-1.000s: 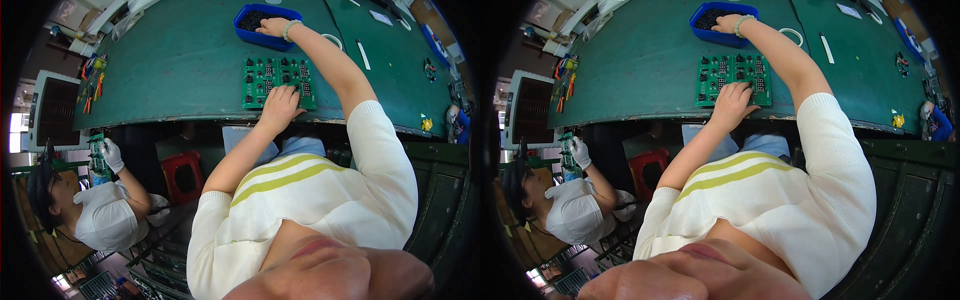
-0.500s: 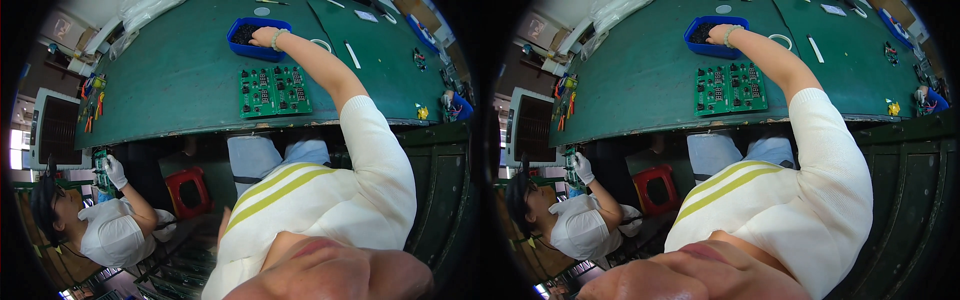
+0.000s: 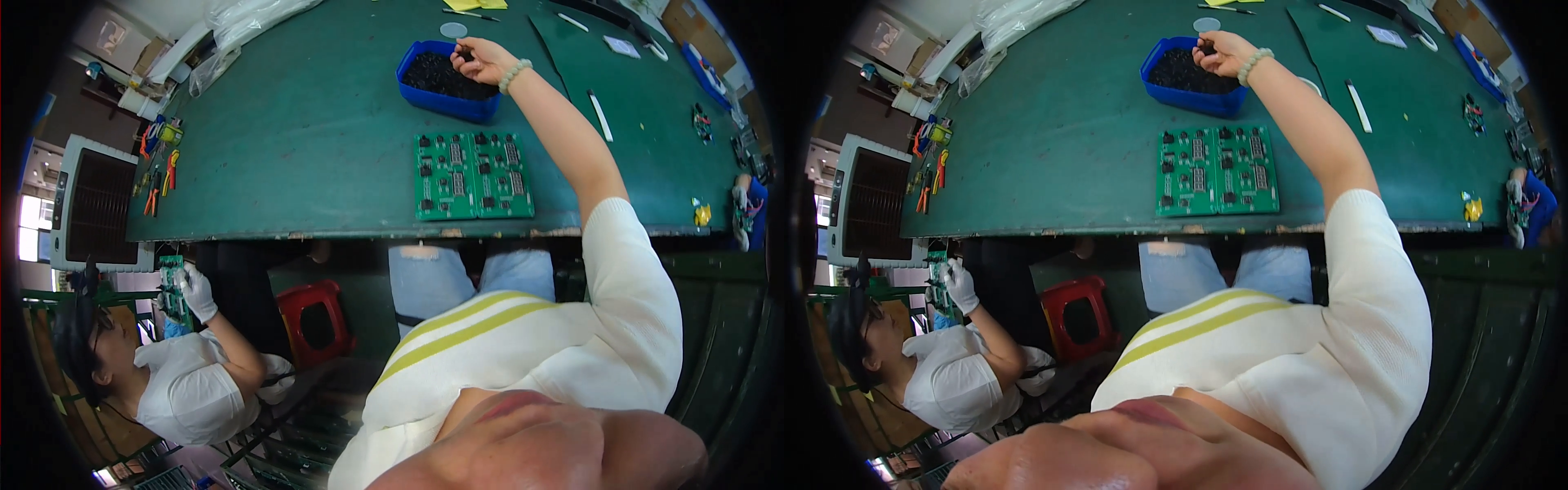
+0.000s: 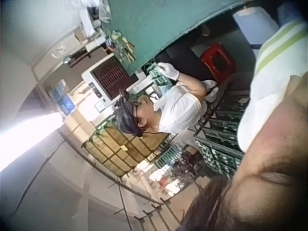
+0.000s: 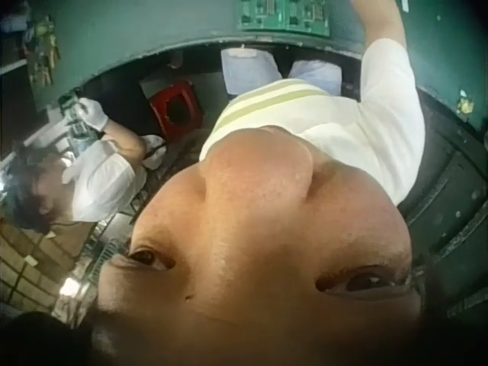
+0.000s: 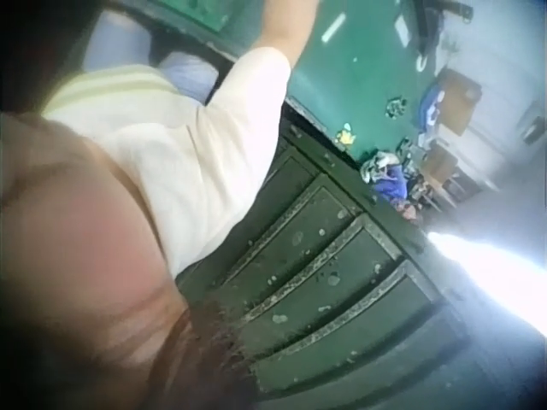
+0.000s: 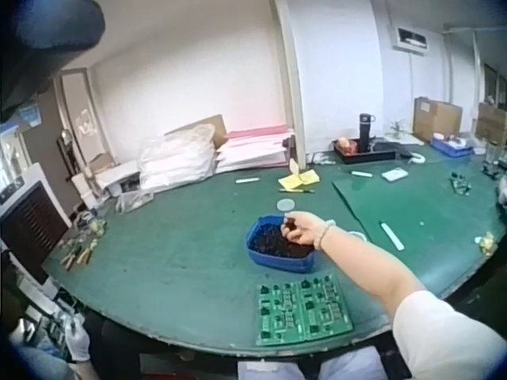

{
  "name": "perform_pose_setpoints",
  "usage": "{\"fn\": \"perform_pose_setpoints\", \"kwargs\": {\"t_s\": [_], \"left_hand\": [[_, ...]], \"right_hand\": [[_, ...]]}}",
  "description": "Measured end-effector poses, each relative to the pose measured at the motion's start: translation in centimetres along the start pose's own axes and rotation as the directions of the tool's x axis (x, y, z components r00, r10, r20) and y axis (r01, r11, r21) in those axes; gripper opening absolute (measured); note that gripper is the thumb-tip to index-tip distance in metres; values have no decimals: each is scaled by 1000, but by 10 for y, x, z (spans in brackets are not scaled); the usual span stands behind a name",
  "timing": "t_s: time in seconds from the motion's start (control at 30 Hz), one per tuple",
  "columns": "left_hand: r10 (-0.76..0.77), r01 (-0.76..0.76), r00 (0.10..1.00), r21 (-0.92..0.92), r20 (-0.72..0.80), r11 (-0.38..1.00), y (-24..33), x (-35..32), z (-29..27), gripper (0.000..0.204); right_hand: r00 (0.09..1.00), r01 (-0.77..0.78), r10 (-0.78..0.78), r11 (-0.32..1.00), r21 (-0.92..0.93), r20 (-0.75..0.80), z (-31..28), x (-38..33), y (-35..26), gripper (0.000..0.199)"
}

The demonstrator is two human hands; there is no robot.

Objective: Insert electronic components into a printed circuit board.

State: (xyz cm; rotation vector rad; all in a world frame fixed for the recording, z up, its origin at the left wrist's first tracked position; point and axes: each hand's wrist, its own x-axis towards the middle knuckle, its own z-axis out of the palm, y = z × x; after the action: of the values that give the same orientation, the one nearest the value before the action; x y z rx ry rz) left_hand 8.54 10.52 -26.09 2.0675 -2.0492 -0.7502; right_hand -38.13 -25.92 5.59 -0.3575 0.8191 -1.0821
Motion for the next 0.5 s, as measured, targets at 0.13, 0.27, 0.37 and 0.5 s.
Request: {"fn": "perform_pose_setpoints", "kwargs": {"t_s": [0.13,0.27,0.37,0.5], "left_hand": [[-27,36,992,-75,120,997,26,46,16,25],[-50,73,978,-111,201,991,34,103,-12,25],[-59,97,960,-128,274,987,29,112,-39,24],[-38,108,935,-181,354,978,33,105,-34,24]], "right_hand": [[985,-134,147,981,-144,87,5,2,-12,21],[871,-388,462,855,-343,166,10,-7,-12,26],[852,-497,522,829,-255,34,15,-19,-11,27],[917,-380,387,921,-90,91,5,-13,-10,25]]}}
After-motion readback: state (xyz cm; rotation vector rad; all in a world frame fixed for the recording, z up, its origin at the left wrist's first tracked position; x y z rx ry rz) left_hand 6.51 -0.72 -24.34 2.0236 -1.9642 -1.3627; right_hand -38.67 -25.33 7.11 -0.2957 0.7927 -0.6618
